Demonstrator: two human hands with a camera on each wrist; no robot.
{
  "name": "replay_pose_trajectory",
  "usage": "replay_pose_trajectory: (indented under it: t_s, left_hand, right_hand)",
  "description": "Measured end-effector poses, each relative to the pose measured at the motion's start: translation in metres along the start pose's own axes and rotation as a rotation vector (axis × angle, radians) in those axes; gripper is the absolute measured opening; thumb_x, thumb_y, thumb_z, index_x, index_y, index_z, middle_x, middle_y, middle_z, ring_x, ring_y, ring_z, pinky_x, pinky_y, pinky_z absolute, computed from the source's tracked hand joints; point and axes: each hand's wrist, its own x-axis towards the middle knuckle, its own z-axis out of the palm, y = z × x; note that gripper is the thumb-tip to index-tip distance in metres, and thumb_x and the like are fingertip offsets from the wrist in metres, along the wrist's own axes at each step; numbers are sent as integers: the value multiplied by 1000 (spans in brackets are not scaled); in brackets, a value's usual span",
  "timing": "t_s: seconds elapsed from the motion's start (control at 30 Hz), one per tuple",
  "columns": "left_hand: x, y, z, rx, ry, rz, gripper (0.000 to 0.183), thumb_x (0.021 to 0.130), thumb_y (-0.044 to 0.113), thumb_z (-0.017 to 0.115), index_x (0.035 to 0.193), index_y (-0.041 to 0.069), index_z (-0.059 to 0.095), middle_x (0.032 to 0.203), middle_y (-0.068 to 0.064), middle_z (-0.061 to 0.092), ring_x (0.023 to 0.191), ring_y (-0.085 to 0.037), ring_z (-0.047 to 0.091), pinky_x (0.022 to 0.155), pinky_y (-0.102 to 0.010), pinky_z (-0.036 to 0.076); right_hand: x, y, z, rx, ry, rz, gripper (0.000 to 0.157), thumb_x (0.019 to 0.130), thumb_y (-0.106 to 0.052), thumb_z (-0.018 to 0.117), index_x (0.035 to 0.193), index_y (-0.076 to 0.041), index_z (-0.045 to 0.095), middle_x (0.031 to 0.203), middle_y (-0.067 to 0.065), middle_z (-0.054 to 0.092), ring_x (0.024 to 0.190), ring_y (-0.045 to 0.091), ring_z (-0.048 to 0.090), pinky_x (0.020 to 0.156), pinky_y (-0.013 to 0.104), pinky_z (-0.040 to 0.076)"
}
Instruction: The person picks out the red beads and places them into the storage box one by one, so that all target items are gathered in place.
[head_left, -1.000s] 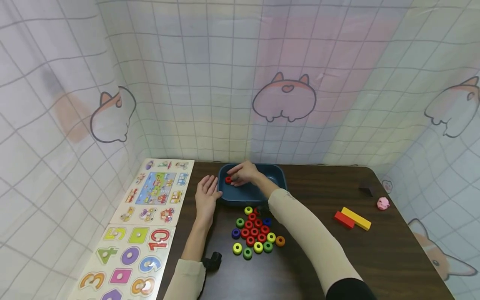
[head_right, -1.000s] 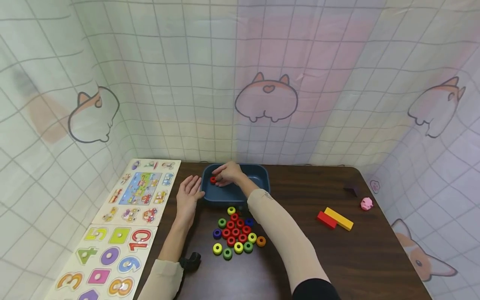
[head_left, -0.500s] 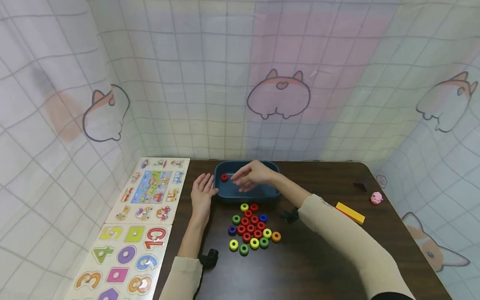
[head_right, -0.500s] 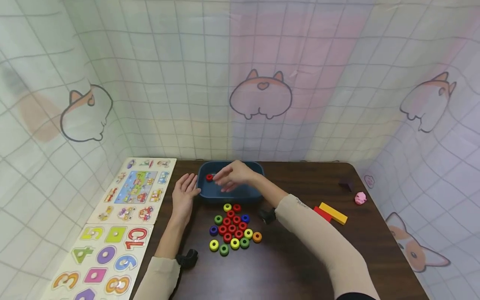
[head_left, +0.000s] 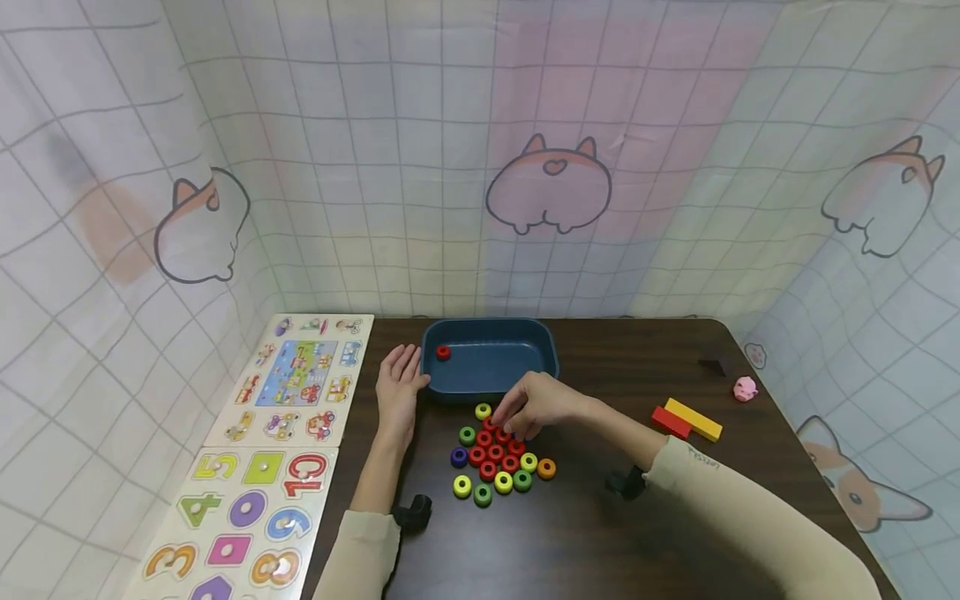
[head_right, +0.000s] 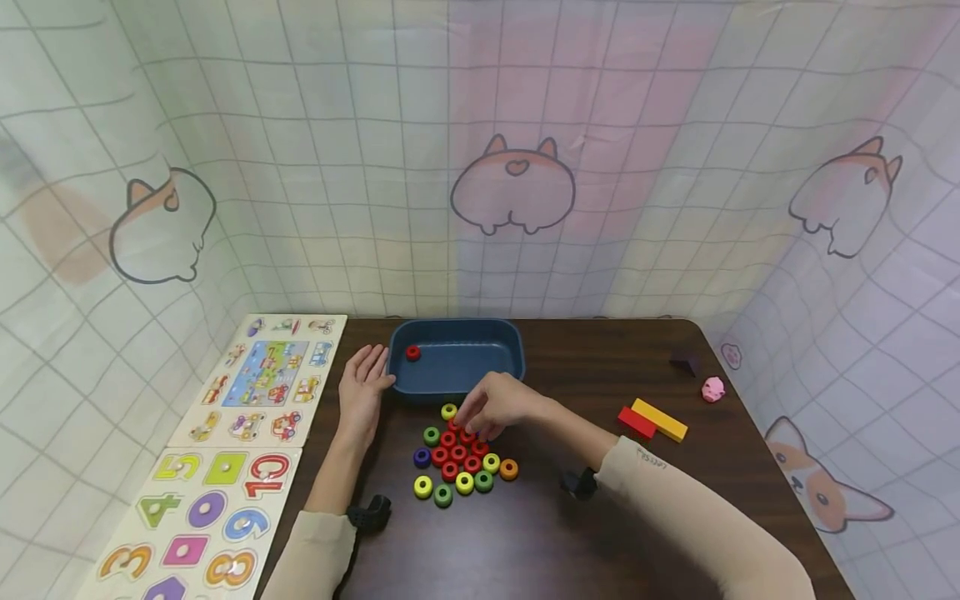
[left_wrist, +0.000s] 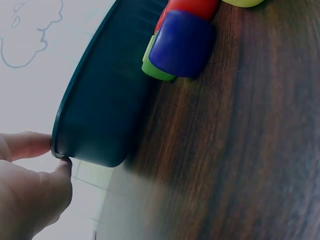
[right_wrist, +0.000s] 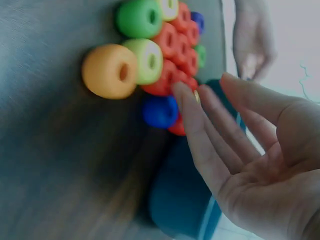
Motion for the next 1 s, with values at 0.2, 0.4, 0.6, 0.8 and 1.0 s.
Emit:
replay_pose_trajectory:
  t_s: [0.2,0.4,0.6,0.8,1.0]
  left_hand:
    - [0,3,-1,-14,-13,-29,73,85,-24,52,147,6,28,152,-15,34,142,-26,35,114,-34,33]
    - [-6,14,4,-13,-28,-40,74,84,-24,52,148,3,26,152,-17,33,143,-29,33,114,-36,31]
    - [-10,17,5,-8,-30,-41,75,84,-24,53,149,2,24,153,-18,33,143,-29,33,115,-37,31]
    - [-5,6,-1,2,-21,-32,74,85,-22,54,148,6,27,155,-18,31,142,-26,35,113,-34,34]
    - [2,-2,-3,0,-8,3,74,83,-22,55,146,8,31,153,-18,34,139,-22,40,111,-32,37]
  right_hand:
    - [1,8,15,-8,91,44,17,86,-5,72,103,-5,75,89,12,75,71,36,71,65,48,60]
    - [4,8,19,-53,170,42,15,84,0,72,97,-4,76,82,12,74,67,33,71,60,45,60]
    - [11,8,21,-277,232,-32,17,79,-4,78,95,-9,77,80,4,74,66,18,71,57,33,59]
    - [17,6,28,-403,247,-56,20,77,-6,81,95,-10,77,78,-1,73,61,10,67,52,25,55]
    - [22,6,33,-264,194,19,23,78,2,76,98,-7,72,76,2,71,56,18,68,49,29,58]
